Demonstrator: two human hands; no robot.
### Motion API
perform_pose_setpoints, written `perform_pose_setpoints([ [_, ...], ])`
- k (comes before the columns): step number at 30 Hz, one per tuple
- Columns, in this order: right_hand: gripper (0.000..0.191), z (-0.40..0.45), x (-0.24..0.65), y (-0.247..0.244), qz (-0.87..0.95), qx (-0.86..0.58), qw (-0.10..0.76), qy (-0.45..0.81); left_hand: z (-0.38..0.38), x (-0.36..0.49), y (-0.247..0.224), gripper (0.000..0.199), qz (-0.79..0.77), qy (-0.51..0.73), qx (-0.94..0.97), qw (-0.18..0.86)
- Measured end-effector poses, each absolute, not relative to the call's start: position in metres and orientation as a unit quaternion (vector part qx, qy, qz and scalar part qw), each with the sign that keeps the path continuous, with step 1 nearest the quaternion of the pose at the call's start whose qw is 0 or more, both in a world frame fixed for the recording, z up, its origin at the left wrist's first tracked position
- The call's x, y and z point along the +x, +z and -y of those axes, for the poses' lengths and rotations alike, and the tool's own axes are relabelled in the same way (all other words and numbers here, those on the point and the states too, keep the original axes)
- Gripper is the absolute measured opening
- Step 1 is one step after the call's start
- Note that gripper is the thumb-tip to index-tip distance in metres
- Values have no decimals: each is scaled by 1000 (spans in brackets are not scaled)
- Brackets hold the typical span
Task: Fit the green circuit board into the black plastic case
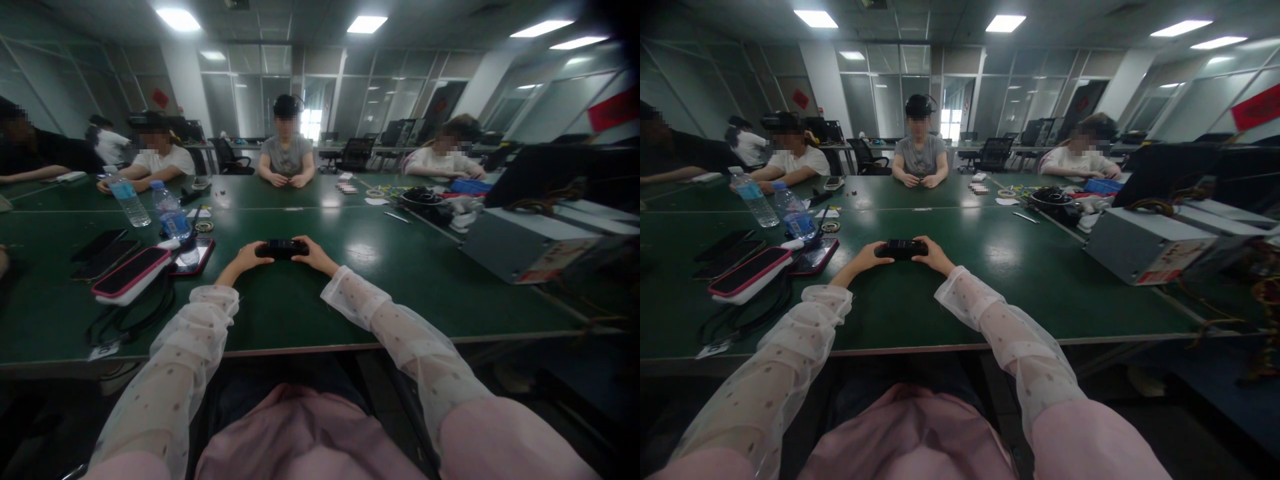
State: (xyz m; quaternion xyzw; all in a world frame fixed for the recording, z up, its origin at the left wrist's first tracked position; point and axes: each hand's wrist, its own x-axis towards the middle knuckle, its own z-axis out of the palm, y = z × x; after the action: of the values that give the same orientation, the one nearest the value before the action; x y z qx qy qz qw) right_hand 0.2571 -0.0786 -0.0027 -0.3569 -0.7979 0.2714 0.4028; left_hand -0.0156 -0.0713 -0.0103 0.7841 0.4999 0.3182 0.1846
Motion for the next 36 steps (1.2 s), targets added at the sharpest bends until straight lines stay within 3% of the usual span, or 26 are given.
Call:
perform_pose_setpoints([
  [15,57,68,259,-11,773,-359,427,303,74,-15,-7,71,-505,307,783,192],
  [27,58,75,260,2,717,-342,498,349,71,-16,-9,61,-495,325,774,224],
  [32,60,61,275,3,681,-371,555,299,73,-16,-8,61,-482,334,774,238],
  [36,58,46,296,-6,652,-466,570,183,73,-16,-9,65,-470,346,770,260],
])
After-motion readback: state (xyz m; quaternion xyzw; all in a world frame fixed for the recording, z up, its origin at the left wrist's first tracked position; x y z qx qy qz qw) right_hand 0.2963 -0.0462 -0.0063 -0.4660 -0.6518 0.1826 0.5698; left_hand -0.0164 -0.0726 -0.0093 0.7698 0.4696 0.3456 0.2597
